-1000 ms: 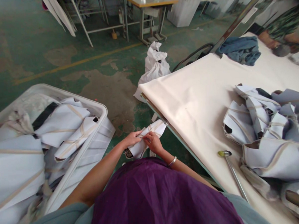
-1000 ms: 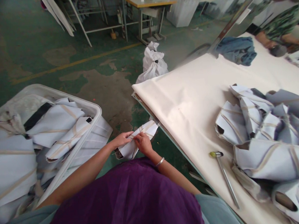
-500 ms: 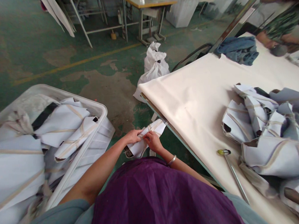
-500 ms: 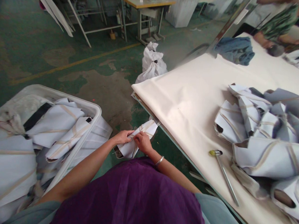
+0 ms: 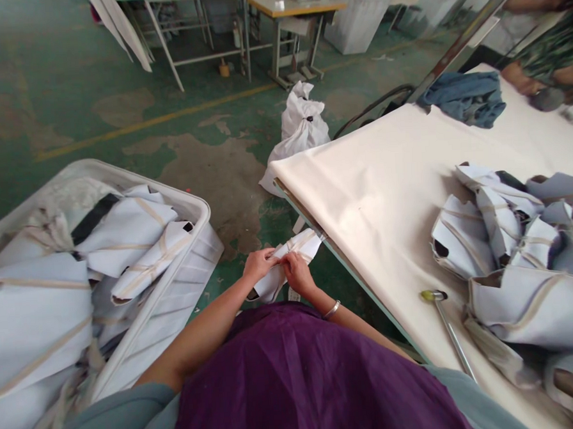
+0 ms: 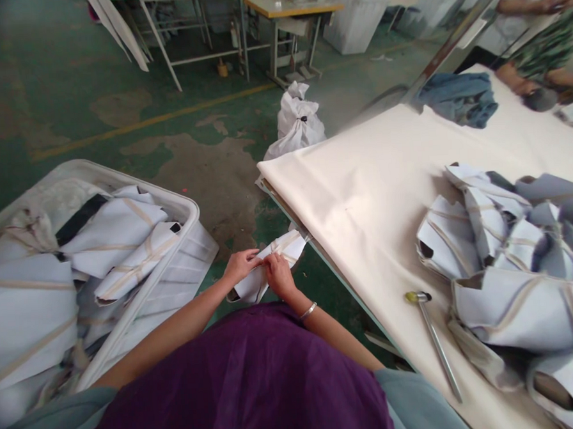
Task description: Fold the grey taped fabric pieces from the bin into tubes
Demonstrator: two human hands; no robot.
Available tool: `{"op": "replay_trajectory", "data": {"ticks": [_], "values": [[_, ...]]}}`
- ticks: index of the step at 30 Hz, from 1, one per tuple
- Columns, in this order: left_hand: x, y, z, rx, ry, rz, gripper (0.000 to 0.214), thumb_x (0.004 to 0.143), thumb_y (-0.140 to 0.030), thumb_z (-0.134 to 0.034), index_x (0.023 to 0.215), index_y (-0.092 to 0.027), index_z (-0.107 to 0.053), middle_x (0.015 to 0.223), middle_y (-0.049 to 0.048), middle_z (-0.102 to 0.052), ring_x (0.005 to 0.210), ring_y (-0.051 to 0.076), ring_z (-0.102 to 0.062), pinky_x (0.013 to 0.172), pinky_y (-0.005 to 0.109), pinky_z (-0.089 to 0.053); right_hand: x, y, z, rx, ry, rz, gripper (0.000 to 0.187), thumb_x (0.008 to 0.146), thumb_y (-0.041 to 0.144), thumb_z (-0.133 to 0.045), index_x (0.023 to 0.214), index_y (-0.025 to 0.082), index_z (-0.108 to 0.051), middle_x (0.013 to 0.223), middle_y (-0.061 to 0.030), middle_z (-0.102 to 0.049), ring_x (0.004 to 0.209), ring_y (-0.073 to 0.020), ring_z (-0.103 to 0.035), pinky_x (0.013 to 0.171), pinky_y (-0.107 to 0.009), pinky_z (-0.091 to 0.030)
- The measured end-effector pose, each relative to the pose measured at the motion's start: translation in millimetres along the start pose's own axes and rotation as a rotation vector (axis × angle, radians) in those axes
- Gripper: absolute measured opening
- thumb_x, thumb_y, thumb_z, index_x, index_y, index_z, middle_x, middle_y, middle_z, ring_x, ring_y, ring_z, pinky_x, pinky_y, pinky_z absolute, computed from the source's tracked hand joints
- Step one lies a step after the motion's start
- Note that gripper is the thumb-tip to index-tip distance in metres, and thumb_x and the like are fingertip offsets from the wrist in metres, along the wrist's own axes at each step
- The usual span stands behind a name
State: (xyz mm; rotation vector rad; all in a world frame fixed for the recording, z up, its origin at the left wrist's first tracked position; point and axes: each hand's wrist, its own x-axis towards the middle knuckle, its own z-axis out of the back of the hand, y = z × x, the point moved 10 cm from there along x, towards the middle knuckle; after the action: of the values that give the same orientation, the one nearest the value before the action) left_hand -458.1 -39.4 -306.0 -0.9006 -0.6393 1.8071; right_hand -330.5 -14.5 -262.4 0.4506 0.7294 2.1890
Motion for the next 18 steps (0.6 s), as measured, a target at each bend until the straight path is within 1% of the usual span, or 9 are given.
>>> {"op": "replay_trajectory", "data": {"ticks": [3, 5, 8, 10, 11, 13, 14, 16, 18], "values": [[-0.8, -6.2, -5.6, 0.071, 0.094, -0.057, 0.057, 0.081, -0.049, -0.063, 0.127, -0.016, -0.062, 0.123, 0.0106, -0.067, 0.114, 0.025, -0.062, 0.096, 0.027, -0.046, -7.2, 5.9, 0.4, -0.067, 0.034, 0.087, 0.028, 0.092, 0.012, -0.041, 0.108, 0.018, -0.063, 0.103, -0.0096, -0.062, 0.099, -0.0217, -0.053, 0.089, -0.034, -0.044], [-1.5, -6.1, -4.7, 0.111, 0.111, -0.063, 0.055, 0.081, -0.047, -0.062, 0.128, -0.016, -0.061, 0.125, 0.0104, -0.066, 0.115, 0.026, -0.061, 0.096, 0.028, -0.045, -16.5, 8.4, -1.1, -0.162, 0.071, 0.148, 0.037, 0.091, 0.011, -0.042, 0.122, 0.022, -0.060, 0.116, -0.0103, -0.060, 0.106, -0.0224, -0.051, 0.092, -0.035, -0.043], [0.3, -5.6, -5.8, 0.088, 0.149, -0.052, 0.051, 0.083, -0.043, -0.059, 0.126, -0.016, -0.062, 0.122, 0.0097, -0.067, 0.112, 0.025, -0.062, 0.093, 0.027, -0.045, -32.6, 5.5, -3.6, -0.315, 0.125, 0.177, 0.050, 0.089, 0.010, -0.046, 0.136, 0.027, -0.050, 0.131, -0.0097, -0.055, 0.115, -0.0254, -0.047, 0.094, -0.040, -0.041], [3.0, -5.4, -9.9, 0.077, 0.191, -0.011, 0.047, 0.083, -0.042, -0.058, 0.122, -0.017, -0.064, 0.118, 0.0088, -0.069, 0.108, 0.024, -0.064, 0.090, 0.027, -0.046, -39.9, 2.5, -3.3, -0.353, 0.152, 0.183, 0.054, 0.089, 0.010, -0.047, 0.140, 0.027, -0.046, 0.135, -0.0094, -0.053, 0.117, -0.0266, -0.046, 0.095, -0.042, -0.040], [4.5, -4.6, -11.4, 0.088, 0.199, 0.028, 0.046, 0.082, -0.042, -0.058, 0.120, -0.018, -0.065, 0.117, 0.0085, -0.070, 0.106, 0.024, -0.064, 0.088, 0.028, -0.047, -41.1, 1.0, -1.8, -0.342, 0.161, 0.183, 0.054, 0.089, 0.010, -0.047, 0.139, 0.027, -0.047, 0.136, -0.0090, -0.053, 0.117, -0.0262, -0.046, 0.095, -0.041, -0.040], [6.3, -2.7, -11.2, 0.136, 0.176, 0.129, 0.045, 0.080, -0.047, -0.059, 0.116, -0.021, -0.066, 0.114, 0.0084, -0.070, 0.103, 0.026, -0.065, 0.084, 0.029, -0.048, -36.1, -3.1, 5.8, -0.278, 0.152, 0.162, 0.048, 0.089, 0.011, -0.045, 0.133, 0.027, -0.054, 0.131, -0.0076, -0.057, 0.113, -0.0239, -0.049, 0.093, -0.038, -0.042], [6.3, -2.5, -10.0, 0.164, 0.151, 0.177, 0.044, 0.080, -0.049, -0.059, 0.115, -0.023, -0.067, 0.113, 0.0083, -0.071, 0.102, 0.026, -0.065, 0.083, 0.030, -0.048, -29.4, -6.0, 12.7, -0.238, 0.123, 0.137, 0.044, 0.090, 0.011, -0.044, 0.129, 0.026, -0.058, 0.127, -0.0072, -0.059, 0.110, -0.0227, -0.051, 0.092, -0.036, -0.043], [5.4, -3.9, -7.9, 0.203, 0.109, 0.237, 0.042, 0.080, -0.052, -0.058, 0.112, -0.026, -0.066, 0.109, 0.0072, -0.071, 0.100, 0.027, -0.065, 0.080, 0.031, -0.048, -8.5, -12.3, 30.5, -0.177, 0.012, 0.068, 0.039, 0.094, 0.015, -0.039, 0.124, 0.024, -0.062, 0.119, -0.0080, -0.062, 0.105, -0.0211, -0.053, 0.093, -0.035, -0.043], [5.0, -4.2, -8.2, 0.215, 0.098, 0.260, 0.040, 0.081, -0.052, -0.057, 0.112, -0.028, -0.066, 0.107, 0.0062, -0.072, 0.100, 0.026, -0.065, 0.081, 0.032, -0.047, 17.3, -15.1, 42.4, -0.164, -0.093, 0.019, 0.038, 0.097, 0.022, -0.037, 0.127, 0.021, -0.059, 0.119, -0.0097, -0.061, 0.108, -0.0214, -0.052, 0.096, -0.035, -0.042]]}}
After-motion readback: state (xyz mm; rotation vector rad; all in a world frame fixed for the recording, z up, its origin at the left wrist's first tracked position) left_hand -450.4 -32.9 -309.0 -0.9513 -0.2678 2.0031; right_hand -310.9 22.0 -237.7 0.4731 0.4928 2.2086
